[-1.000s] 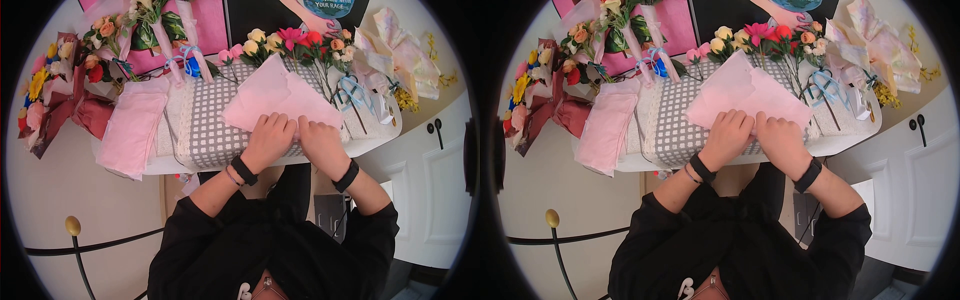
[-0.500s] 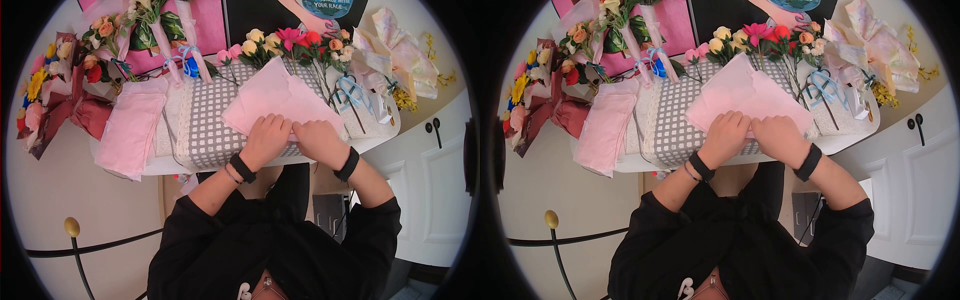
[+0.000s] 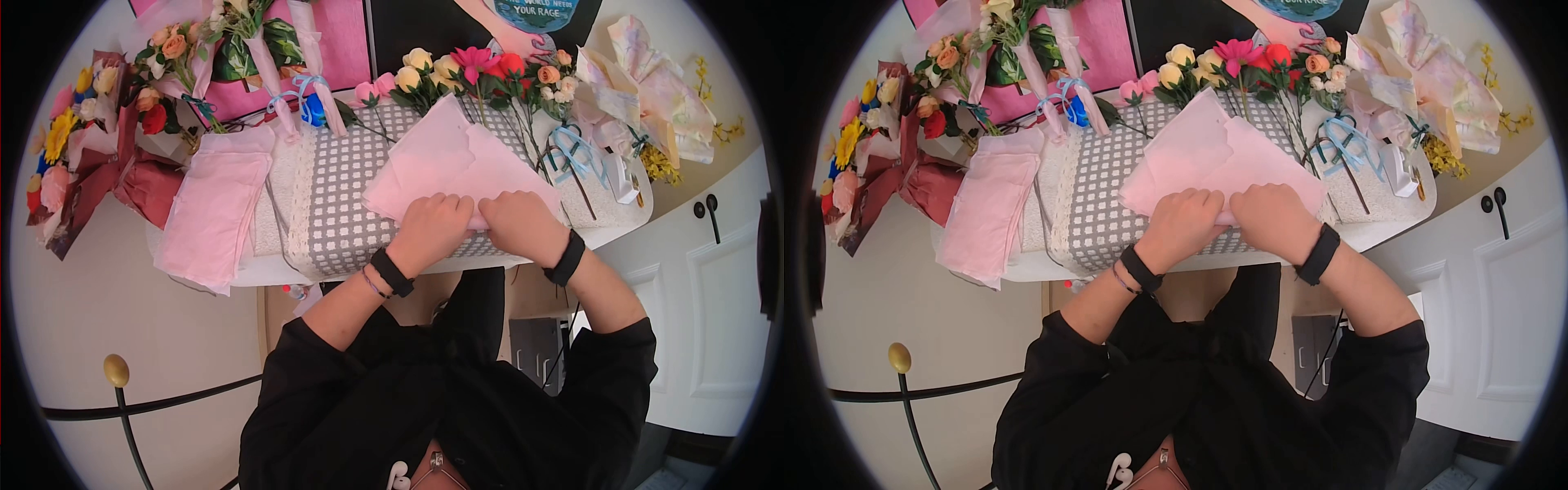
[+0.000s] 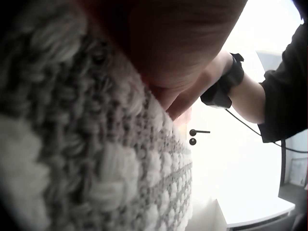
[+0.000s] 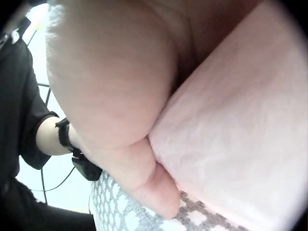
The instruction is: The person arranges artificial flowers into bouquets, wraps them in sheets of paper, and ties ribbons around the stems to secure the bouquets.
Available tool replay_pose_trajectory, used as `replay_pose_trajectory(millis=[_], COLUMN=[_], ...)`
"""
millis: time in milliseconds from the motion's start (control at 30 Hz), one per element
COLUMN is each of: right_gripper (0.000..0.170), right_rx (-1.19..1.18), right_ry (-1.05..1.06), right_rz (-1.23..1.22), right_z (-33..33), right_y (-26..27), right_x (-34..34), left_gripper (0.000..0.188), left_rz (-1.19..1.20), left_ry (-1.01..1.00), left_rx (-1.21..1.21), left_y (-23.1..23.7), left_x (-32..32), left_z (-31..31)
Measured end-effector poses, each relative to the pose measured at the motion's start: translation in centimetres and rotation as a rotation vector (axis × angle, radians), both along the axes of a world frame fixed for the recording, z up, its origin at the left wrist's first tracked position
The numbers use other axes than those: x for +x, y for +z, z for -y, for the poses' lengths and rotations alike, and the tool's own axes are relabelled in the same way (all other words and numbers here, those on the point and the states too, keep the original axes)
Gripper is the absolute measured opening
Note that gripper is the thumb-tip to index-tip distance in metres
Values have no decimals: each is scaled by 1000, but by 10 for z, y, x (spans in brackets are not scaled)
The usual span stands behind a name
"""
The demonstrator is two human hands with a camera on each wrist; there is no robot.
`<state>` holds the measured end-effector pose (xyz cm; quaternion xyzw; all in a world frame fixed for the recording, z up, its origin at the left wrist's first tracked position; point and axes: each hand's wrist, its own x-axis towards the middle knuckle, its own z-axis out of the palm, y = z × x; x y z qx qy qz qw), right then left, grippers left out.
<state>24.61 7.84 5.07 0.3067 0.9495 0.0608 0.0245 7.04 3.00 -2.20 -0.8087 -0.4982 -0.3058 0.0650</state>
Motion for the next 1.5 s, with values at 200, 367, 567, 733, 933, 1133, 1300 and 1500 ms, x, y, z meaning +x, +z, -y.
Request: replay_pose_trajectory(millis=[200, 367, 567, 733, 933, 1133, 1300, 1500], right_gripper=[13, 13, 19, 21, 21, 22, 22, 20], right_rx=[-152, -137, -216, -250, -279, -252, -243, -230], right_ry=[-8, 28, -15, -27, -9, -44, -46, -36], right_rz=[148, 130, 173, 142, 94, 102, 115, 108], right_z=[-14, -18, -26, -25, -25, -25, -24, -22], right_y=[19, 14, 16, 19, 17, 18, 15, 16], right_x=[3, 10, 16, 15, 14, 12, 8, 0], left_gripper=[15, 17, 31, 32, 31, 24, 26, 37], left_rz=[-114, -166, -119, -111, -118, -64, -6, 106], left_ry=[36, 79, 42, 26, 15, 277, 390, 180], left_rx=[258, 138, 107, 127, 87, 89, 40, 112], left_y=[-7, -10, -2, 8, 11, 10, 21, 27], left_x=[3, -1, -12, -21, -44, -71, -78, -37], left_z=[-2, 2, 7, 9, 15, 24, 42, 58])
